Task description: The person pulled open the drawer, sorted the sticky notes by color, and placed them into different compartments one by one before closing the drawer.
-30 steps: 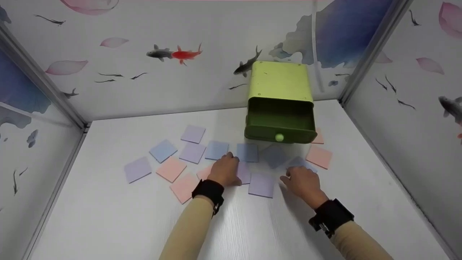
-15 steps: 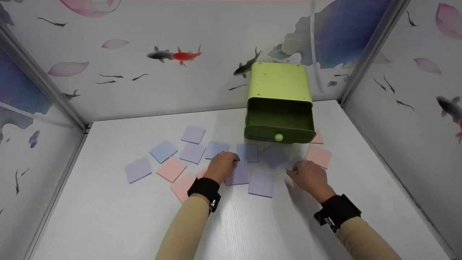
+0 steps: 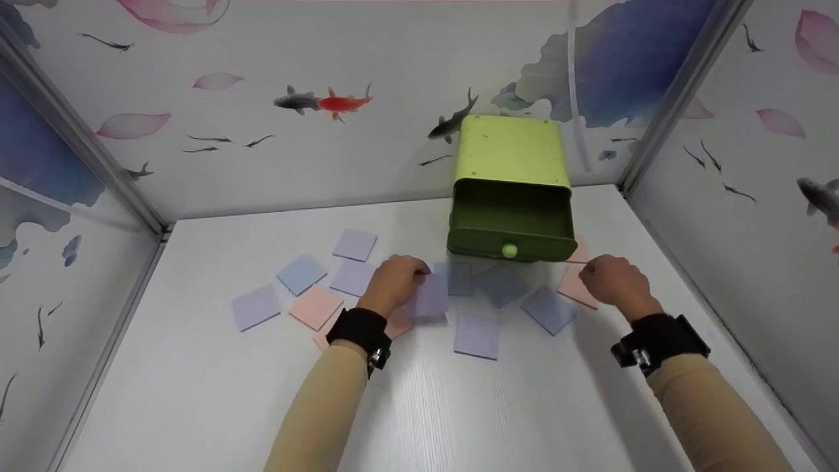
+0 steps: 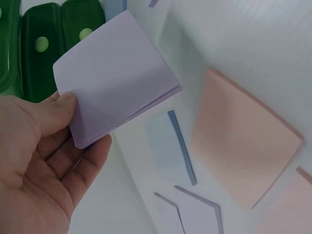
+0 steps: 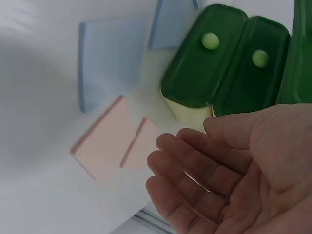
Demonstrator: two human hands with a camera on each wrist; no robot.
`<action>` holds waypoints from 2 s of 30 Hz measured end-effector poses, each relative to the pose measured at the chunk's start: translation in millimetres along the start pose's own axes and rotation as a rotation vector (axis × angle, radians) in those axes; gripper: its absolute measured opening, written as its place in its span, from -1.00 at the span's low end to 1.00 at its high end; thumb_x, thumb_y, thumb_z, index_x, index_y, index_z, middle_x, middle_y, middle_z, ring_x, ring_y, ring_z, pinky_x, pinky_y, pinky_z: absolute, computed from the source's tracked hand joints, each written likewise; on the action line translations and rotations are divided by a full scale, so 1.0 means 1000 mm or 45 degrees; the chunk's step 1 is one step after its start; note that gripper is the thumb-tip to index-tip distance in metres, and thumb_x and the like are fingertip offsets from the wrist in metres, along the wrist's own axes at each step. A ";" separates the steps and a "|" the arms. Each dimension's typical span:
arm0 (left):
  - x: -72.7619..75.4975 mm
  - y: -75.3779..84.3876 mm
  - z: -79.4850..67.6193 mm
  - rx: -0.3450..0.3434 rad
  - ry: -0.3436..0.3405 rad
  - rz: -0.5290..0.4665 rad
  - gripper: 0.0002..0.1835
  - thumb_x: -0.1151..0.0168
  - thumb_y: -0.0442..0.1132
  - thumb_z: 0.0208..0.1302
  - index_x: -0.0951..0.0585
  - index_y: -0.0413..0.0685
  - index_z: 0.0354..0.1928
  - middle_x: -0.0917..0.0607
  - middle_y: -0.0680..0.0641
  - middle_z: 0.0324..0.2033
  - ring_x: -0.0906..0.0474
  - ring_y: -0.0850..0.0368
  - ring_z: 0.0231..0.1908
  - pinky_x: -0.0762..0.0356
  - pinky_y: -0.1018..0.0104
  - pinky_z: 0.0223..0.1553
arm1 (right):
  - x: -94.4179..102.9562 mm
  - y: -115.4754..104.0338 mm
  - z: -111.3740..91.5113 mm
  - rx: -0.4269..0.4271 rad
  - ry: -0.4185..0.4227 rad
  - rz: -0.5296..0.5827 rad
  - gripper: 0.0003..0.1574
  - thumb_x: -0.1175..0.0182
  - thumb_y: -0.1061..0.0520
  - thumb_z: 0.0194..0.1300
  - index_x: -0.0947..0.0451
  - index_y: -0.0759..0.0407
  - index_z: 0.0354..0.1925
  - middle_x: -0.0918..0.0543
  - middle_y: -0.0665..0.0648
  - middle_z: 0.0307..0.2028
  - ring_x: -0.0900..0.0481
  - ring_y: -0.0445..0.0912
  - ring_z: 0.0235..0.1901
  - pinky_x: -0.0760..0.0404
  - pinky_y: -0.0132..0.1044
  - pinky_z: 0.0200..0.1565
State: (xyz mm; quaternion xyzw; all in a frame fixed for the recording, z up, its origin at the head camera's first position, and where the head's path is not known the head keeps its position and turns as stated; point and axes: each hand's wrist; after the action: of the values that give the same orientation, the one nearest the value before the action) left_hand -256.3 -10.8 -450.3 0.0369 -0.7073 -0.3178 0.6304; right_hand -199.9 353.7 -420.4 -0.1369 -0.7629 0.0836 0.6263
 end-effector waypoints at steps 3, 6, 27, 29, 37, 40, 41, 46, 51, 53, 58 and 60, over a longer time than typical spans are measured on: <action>0.013 0.003 0.003 -0.003 0.024 0.015 -0.73 -0.11 -0.35 0.40 -0.73 -0.02 -0.01 -0.74 -0.04 -0.01 -0.62 0.00 0.08 -0.55 0.14 0.15 | 0.029 0.004 0.007 -0.009 -0.049 0.059 -0.41 0.13 0.00 0.47 -0.53 0.46 0.09 -0.67 0.40 -0.11 -0.65 0.17 -0.23 -0.60 -0.05 -0.28; 0.029 0.009 0.007 -0.004 0.060 0.044 -0.73 -0.12 -0.35 0.39 -0.74 0.00 -0.02 -0.75 -0.02 -0.03 -0.63 0.00 0.07 -0.55 0.14 0.15 | 0.054 0.002 0.014 0.006 -0.041 0.153 -0.31 0.16 -0.07 0.49 -0.47 0.54 0.12 -0.66 0.45 -0.07 -0.65 0.23 -0.16 -0.63 0.02 -0.15; 0.106 0.058 0.032 -0.034 0.490 -0.043 -0.69 -0.08 -0.39 0.39 -0.72 0.05 -0.01 -0.76 -0.04 -0.07 -0.68 0.02 -0.06 -0.62 0.16 -0.02 | 0.083 -0.044 0.059 -0.018 0.031 0.462 -0.05 0.28 -0.32 0.45 -0.33 0.47 0.30 -0.51 0.50 0.14 -0.61 0.22 0.01 -0.63 -0.05 0.04; 0.108 0.062 0.034 -0.064 0.530 -0.077 -0.70 -0.08 -0.38 0.39 -0.72 0.05 -0.01 -0.76 -0.04 -0.07 -0.68 0.03 -0.05 -0.62 0.18 0.00 | 0.081 -0.043 0.061 -0.023 0.008 0.487 -0.04 0.27 -0.33 0.46 -0.32 0.49 0.30 -0.45 0.52 0.19 -0.58 0.25 0.07 -0.62 -0.03 0.08; 0.104 0.083 0.046 -0.158 0.520 -0.105 -0.74 -0.09 -0.27 0.43 -0.72 0.09 0.00 -0.76 0.00 -0.06 -0.67 0.07 -0.02 -0.61 0.25 0.02 | 0.084 -0.048 0.065 -0.051 -0.032 0.505 0.00 0.31 -0.39 0.44 -0.34 0.47 0.26 -0.45 0.50 0.16 -0.55 0.26 0.12 -0.58 -0.01 0.15; 0.099 0.092 0.051 -0.178 0.467 -0.077 -0.74 -0.08 -0.24 0.44 -0.71 0.10 0.01 -0.76 0.03 -0.05 -0.66 0.10 -0.01 -0.60 0.28 0.03 | 0.085 -0.048 0.066 -0.054 -0.023 0.489 0.00 0.28 -0.44 0.40 -0.44 0.45 0.09 -0.51 0.44 0.02 -0.60 0.24 0.03 -0.58 0.03 0.13; 0.097 0.094 0.052 -0.183 0.448 -0.065 -0.74 -0.08 -0.22 0.45 -0.71 0.10 0.02 -0.75 0.04 -0.04 -0.66 0.11 -0.01 -0.59 0.29 0.04 | 0.085 -0.048 0.066 -0.056 -0.021 0.489 -0.01 0.27 -0.46 0.39 -0.45 0.43 0.03 -0.52 0.40 -0.04 -0.63 0.20 -0.03 -0.59 0.03 0.13; 0.090 0.103 0.060 -0.158 0.328 0.012 -0.72 -0.05 -0.21 0.47 -0.71 0.14 0.04 -0.74 0.08 -0.01 -0.65 0.14 0.01 -0.58 0.32 0.04 | 0.084 -0.047 0.069 -0.078 -0.028 0.525 -0.07 0.18 -0.47 0.36 -0.47 0.38 -0.07 -0.54 0.23 -0.16 -0.63 -0.10 -0.23 -0.63 -0.04 0.08; 0.087 0.111 0.070 -0.108 0.200 0.088 -0.66 -0.03 -0.33 0.46 -0.69 0.18 0.07 -0.71 0.12 0.05 -0.61 0.15 0.07 -0.55 0.32 0.10 | 0.085 -0.050 0.069 -0.094 -0.026 0.535 -0.10 0.14 -0.44 0.37 -0.48 0.39 -0.04 -0.55 0.21 -0.18 -0.64 -0.08 -0.22 -0.66 -0.08 0.03; 0.084 0.113 0.072 -0.101 0.151 0.111 -0.63 -0.03 -0.37 0.44 -0.69 0.18 0.07 -0.70 0.12 0.05 -0.60 0.15 0.08 -0.55 0.31 0.10 | 0.085 -0.051 0.069 -0.096 -0.031 0.541 -0.09 0.13 -0.42 0.38 -0.48 0.42 0.01 -0.55 0.21 -0.17 -0.65 -0.03 -0.18 -0.66 -0.08 0.04; 0.074 0.115 0.076 -0.119 0.045 0.146 -0.60 -0.01 -0.42 0.42 -0.69 0.14 0.08 -0.69 0.08 0.06 -0.58 0.13 0.09 -0.54 0.29 0.11 | 0.087 -0.051 0.069 -0.093 -0.039 0.557 -0.08 0.12 -0.39 0.39 -0.46 0.46 0.08 -0.55 0.22 -0.18 -0.64 -0.13 -0.28 -0.67 -0.09 0.01; 0.070 0.114 0.076 -0.118 0.016 0.148 -0.61 -0.01 -0.42 0.42 -0.68 0.12 0.08 -0.69 0.06 0.06 -0.58 0.13 0.09 -0.54 0.29 0.11 | 0.087 -0.050 0.069 -0.087 -0.034 0.562 -0.07 0.11 -0.38 0.39 -0.45 0.47 0.09 -0.56 0.22 -0.18 -0.63 -0.19 -0.33 -0.68 -0.10 0.00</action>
State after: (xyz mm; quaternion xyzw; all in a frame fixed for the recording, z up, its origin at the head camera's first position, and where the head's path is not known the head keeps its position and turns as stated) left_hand -300.8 78.7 -332.9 -0.0315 -0.6888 -0.3128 0.6533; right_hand -288.5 337.0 -338.3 -0.3206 -0.7249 0.1947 0.5778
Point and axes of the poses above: each hand's wrist, its own z-axis towards the middle knuckle, its own x-axis out of the back of the hand, y = z × x
